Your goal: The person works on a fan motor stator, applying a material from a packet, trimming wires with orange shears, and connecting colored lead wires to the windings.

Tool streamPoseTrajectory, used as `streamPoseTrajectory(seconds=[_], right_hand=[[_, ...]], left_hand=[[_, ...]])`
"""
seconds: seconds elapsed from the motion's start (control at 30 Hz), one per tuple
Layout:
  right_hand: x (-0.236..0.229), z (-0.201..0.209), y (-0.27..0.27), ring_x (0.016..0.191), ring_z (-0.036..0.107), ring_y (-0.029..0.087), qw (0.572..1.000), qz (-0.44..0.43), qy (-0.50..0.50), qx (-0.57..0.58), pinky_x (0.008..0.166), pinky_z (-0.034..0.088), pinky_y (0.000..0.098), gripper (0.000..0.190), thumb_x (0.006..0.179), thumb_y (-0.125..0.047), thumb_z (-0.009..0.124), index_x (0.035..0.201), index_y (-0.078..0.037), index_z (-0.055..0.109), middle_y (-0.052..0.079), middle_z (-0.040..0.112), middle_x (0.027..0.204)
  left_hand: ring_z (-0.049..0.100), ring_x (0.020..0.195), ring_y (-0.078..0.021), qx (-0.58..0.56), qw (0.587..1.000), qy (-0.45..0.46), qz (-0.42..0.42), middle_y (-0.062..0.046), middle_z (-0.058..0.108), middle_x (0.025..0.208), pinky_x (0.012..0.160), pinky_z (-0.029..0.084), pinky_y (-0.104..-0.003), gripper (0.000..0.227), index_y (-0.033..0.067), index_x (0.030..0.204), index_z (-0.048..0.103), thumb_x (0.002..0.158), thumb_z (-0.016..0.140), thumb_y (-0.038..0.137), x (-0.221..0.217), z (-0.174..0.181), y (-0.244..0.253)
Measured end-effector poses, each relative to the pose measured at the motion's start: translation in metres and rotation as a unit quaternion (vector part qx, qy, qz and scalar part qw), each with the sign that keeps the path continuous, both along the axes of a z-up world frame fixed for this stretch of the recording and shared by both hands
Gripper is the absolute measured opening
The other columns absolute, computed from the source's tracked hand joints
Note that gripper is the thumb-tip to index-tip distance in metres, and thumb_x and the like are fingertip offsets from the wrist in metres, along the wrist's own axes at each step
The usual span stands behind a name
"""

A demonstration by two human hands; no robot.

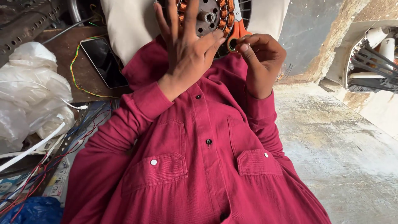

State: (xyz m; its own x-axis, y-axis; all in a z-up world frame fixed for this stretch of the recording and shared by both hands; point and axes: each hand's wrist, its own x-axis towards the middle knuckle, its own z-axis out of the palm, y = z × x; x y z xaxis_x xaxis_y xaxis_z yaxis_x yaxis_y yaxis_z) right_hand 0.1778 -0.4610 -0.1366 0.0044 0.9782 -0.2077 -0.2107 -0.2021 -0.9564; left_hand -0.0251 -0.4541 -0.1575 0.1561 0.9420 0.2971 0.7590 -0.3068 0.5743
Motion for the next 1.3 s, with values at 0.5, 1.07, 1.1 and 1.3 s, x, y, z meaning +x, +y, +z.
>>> streamPoseTrajectory(seconds=[0.5,1.07,1.1,1.3], right_hand=[[-0.005,-0.029,-0.004,0.088,0.071,0.021,0.996,-0.064,0.010,0.060,0.081,0.060,0.0342,0.010,0.107,0.000,0.070,0.114,0.005,0.064,0.017,0.074,0.109],[-0.010,-0.037,-0.008,0.097,0.073,0.023,0.994,-0.066,-0.023,0.085,0.087,0.062,0.0355,0.012,0.104,0.001,0.072,0.113,0.005,0.066,0.017,0.072,0.111],[-0.010,-0.037,-0.008,0.098,0.073,0.024,0.994,-0.067,-0.020,0.085,0.086,0.062,0.0353,0.013,0.103,0.000,0.072,0.112,0.005,0.066,0.017,0.072,0.111],[-0.011,-0.038,-0.009,0.096,0.072,0.024,0.993,-0.080,-0.006,0.087,0.086,0.062,0.0361,0.013,0.102,0.002,0.073,0.112,0.005,0.066,0.017,0.072,0.111]], left_hand=[[0.040,0.138,-0.0392,-0.002,0.998,-0.066,-0.019,-0.015,0.043,0.144,0.118,0.023,-0.067,0.019,0.0179,0.120,0.075,0.102,0.080,0.021,0.016,-0.008,0.005],[0.049,0.123,-0.0257,0.007,0.996,-0.083,-0.025,-0.008,0.050,0.134,0.099,0.035,-0.050,0.016,0.0140,0.122,0.073,0.106,0.073,0.015,0.019,-0.016,0.000],[0.049,0.122,-0.0252,0.010,0.996,-0.080,-0.026,-0.007,0.051,0.134,0.098,0.035,-0.050,0.014,0.0145,0.121,0.074,0.106,0.073,0.017,0.019,-0.015,0.001],[0.049,0.121,-0.0251,0.011,0.997,-0.081,-0.016,-0.007,0.050,0.131,0.097,0.035,-0.050,0.015,0.0182,0.117,0.074,0.103,0.072,0.017,0.015,-0.009,0.003]])
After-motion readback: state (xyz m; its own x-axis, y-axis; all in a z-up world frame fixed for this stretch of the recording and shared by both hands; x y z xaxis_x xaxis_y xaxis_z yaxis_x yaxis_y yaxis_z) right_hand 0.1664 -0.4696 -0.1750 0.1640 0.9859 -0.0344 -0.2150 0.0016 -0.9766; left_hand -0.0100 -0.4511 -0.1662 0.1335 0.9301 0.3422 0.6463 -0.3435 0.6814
